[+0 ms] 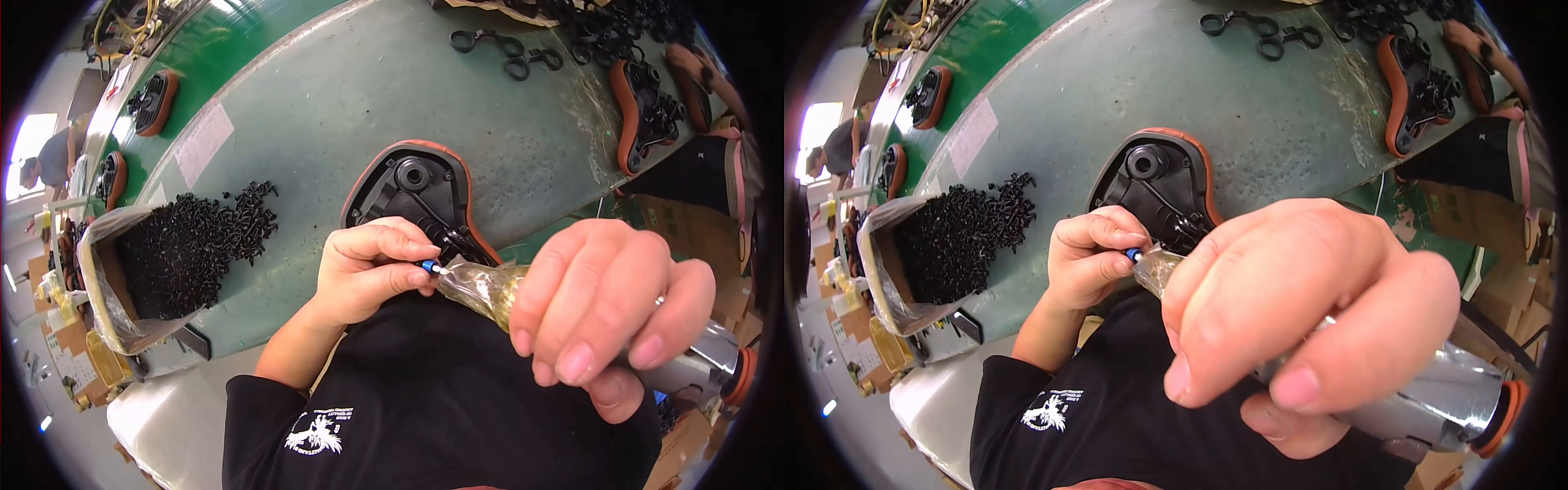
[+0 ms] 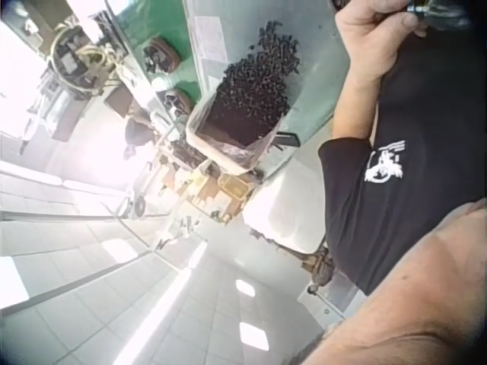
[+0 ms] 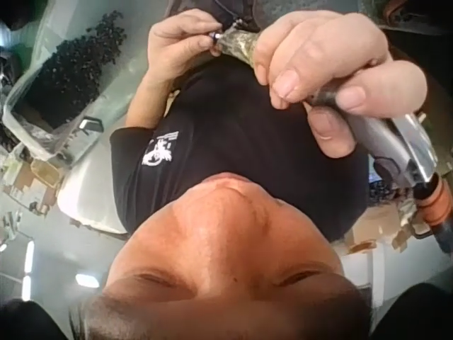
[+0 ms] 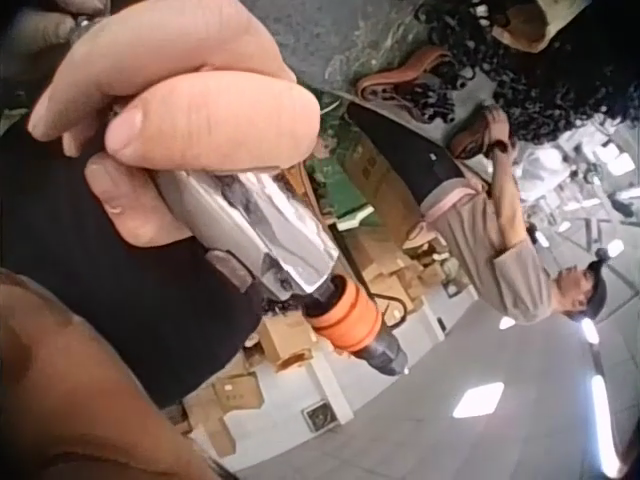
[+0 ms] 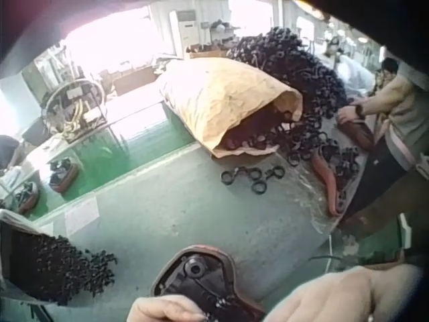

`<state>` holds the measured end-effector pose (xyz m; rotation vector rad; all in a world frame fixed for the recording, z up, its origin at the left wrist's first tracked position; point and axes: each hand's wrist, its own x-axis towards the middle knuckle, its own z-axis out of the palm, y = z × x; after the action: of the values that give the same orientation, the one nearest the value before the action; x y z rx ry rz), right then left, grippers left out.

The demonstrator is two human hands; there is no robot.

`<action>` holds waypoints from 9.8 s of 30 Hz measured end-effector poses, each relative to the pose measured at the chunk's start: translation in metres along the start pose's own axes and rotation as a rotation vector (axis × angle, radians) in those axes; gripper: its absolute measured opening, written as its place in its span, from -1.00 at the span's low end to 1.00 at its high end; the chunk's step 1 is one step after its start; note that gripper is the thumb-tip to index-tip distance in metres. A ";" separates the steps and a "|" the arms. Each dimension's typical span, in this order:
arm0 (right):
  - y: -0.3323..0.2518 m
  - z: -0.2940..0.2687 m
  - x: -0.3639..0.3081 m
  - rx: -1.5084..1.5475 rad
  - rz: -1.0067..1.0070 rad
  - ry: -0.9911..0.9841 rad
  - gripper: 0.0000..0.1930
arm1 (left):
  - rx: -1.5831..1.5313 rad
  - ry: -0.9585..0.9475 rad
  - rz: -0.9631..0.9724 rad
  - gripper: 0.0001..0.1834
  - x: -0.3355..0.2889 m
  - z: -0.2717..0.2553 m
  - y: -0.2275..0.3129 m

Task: The person is assembling bicycle seats by attaching components and securing them with screws using a pneumatic screwdriver on a factory assembly line.

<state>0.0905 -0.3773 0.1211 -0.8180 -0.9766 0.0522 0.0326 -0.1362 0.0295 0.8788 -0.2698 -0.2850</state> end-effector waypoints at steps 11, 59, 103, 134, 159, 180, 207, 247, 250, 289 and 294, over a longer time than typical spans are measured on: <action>-0.003 -0.002 0.016 -0.117 0.035 -0.055 -0.63 | 0.838 -0.284 0.308 -0.44 0.040 -0.028 0.028; -0.002 -0.120 -0.071 -0.614 0.326 1.198 -0.80 | 0.992 0.366 0.115 -0.55 0.077 -0.146 0.074; 0.051 0.048 0.018 0.061 0.094 -0.069 -0.68 | -0.210 0.209 0.153 -0.82 -0.066 -0.022 -0.013; 0.033 0.007 0.012 -0.230 0.000 -0.070 -0.67 | 1.663 0.494 0.694 -0.58 -0.007 -0.061 0.003; 0.102 0.054 0.031 -0.293 0.108 -0.208 -0.59 | 1.287 0.577 0.499 -0.43 -0.024 -0.086 -0.003; 0.154 0.084 0.025 -0.517 0.146 -0.337 -0.71 | 0.888 0.518 0.533 -0.54 -0.028 -0.117 -0.027; 0.059 0.023 0.024 -0.097 0.054 -0.059 -0.65 | 0.485 0.789 0.172 -0.86 -0.064 -0.075 0.042; 0.027 0.017 0.024 -0.290 -0.082 0.003 -0.59 | 1.497 -0.096 0.252 -0.32 0.049 -0.063 0.054; 0.029 -0.004 0.016 -0.391 0.015 -0.091 -0.53 | 1.320 -0.270 0.077 -0.39 0.071 -0.081 0.047; 0.088 0.016 0.028 -0.436 0.186 -0.060 -0.58 | 0.986 -0.206 0.321 -0.56 0.071 -0.114 -0.008; 0.036 -0.005 0.004 -0.311 0.165 0.246 -0.65 | 0.984 -0.278 0.223 -0.52 0.068 -0.104 0.008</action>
<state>0.1077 -0.3534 0.0993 -1.1614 -0.6910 -0.0591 0.1334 -0.0808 -0.0195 1.7645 -0.7976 -0.0460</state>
